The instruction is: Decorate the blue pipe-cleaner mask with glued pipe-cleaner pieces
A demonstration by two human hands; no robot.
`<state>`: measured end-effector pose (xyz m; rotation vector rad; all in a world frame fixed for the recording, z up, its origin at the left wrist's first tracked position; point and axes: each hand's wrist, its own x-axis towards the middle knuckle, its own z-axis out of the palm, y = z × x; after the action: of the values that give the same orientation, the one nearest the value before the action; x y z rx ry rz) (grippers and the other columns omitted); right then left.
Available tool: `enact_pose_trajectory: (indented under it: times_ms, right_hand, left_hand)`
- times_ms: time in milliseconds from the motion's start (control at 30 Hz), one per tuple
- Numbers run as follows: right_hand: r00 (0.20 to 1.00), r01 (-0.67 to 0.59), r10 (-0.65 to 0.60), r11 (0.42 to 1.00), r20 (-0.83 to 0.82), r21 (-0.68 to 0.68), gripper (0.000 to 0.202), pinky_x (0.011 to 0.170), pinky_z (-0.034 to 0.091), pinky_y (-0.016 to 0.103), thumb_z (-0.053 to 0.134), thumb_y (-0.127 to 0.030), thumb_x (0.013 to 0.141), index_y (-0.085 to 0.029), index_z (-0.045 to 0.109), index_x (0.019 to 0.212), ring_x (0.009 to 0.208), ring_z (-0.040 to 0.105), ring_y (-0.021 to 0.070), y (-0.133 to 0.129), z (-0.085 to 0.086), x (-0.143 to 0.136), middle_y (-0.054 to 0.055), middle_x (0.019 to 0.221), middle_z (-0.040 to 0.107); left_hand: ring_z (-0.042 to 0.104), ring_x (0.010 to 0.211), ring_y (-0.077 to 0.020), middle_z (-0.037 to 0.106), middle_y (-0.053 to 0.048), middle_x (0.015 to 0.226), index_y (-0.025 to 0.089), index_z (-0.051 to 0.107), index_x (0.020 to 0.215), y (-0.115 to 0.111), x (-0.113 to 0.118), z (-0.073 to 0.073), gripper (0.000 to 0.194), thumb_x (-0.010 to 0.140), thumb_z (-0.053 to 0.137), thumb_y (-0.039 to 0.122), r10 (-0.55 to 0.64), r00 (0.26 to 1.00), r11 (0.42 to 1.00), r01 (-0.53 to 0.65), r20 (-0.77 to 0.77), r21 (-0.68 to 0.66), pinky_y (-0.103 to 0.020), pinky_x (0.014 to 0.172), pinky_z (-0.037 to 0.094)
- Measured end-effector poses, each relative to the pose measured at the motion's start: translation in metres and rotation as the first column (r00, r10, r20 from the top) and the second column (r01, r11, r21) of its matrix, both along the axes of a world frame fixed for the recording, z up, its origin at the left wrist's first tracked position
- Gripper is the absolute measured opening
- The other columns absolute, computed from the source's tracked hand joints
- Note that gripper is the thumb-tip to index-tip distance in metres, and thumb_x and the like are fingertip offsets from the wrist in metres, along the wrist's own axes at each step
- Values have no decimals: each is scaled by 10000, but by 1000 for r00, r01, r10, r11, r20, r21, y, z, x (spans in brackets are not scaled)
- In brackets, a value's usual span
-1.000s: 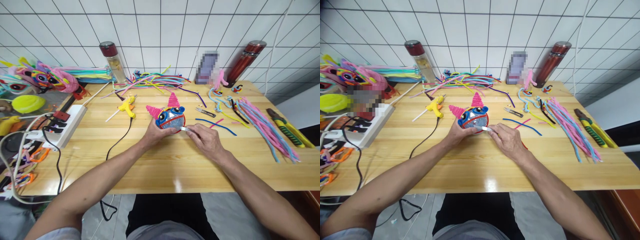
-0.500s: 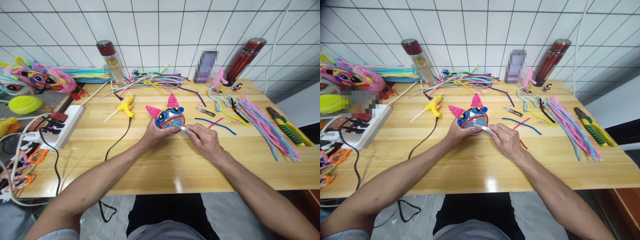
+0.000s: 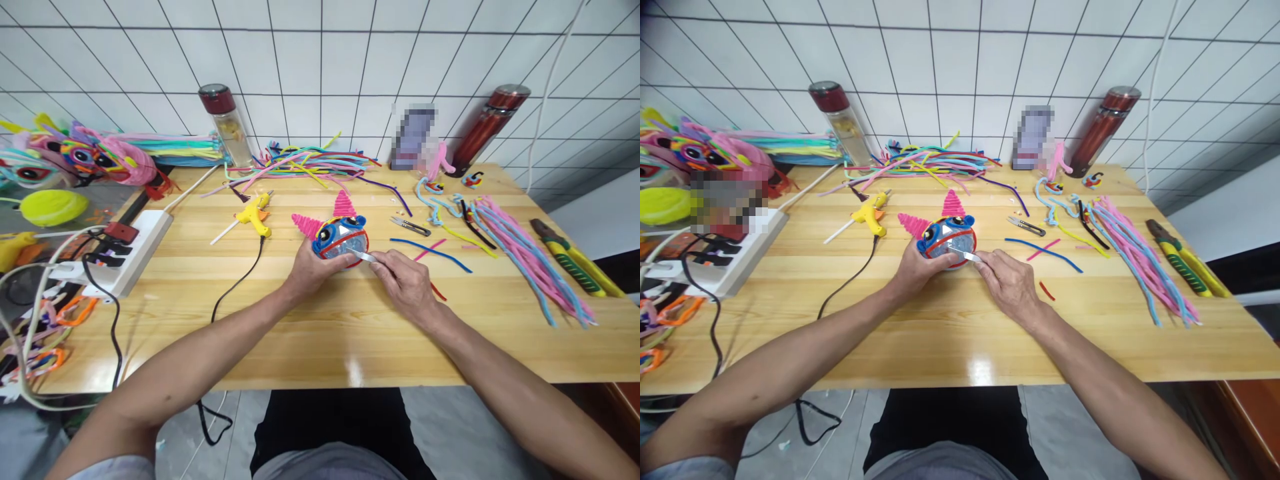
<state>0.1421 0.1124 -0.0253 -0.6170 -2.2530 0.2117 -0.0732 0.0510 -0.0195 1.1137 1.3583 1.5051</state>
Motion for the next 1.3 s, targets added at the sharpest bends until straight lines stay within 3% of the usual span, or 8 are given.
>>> enact_pose_trajectory:
  times_ms: [300, 900, 1067, 1300]
  right_hand:
    - [1000, -28, 27, 1000, 11, 11, 251, 701, 566, 294, 553, -258, 1089, -208, 762, 1218, 759, 732, 183, 6, -1, 6, 64, 884, 781]
    - [1000, 15, -15, 1000, -7, -16, 260, 685, 561, 287, 539, -273, 1099, -211, 772, 1196, 742, 722, 174, -2, -2, 0, 58, 848, 772]
    - [1000, -1, 1, 999, -13, -49, 262, 693, 572, 296, 542, -284, 1092, -227, 780, 1187, 755, 727, 183, 0, 1, 0, 60, 862, 783]
    - [999, -41, 41, 996, 4, -85, 274, 701, 586, 301, 540, -294, 1088, -242, 780, 1212, 769, 736, 189, 4, 3, 5, 61, 887, 790]
  left_hand:
    - [765, 1005, -293, 815, -101, 1080, 167, 721, 1082, 2, -4, 0, 613, 647, 961, 527, -45, 997, 998, 48, 68, -38, -441, 970, 620]
    - [762, 988, -281, 814, -95, 1078, 184, 717, 1094, 2, 1, -1, 615, 668, 944, 565, -11, 1000, 999, 12, -30, 33, -432, 932, 624]
    - [766, 990, -292, 819, -102, 1069, 172, 724, 1060, 2, -1, 1, 606, 631, 966, 526, 21, 1000, 1000, -20, 4, -16, -428, 925, 628]
    - [766, 990, -292, 821, -89, 1062, 176, 733, 1072, 2, -3, 3, 608, 632, 961, 528, -31, 999, 999, 32, 25, -35, -422, 929, 629]
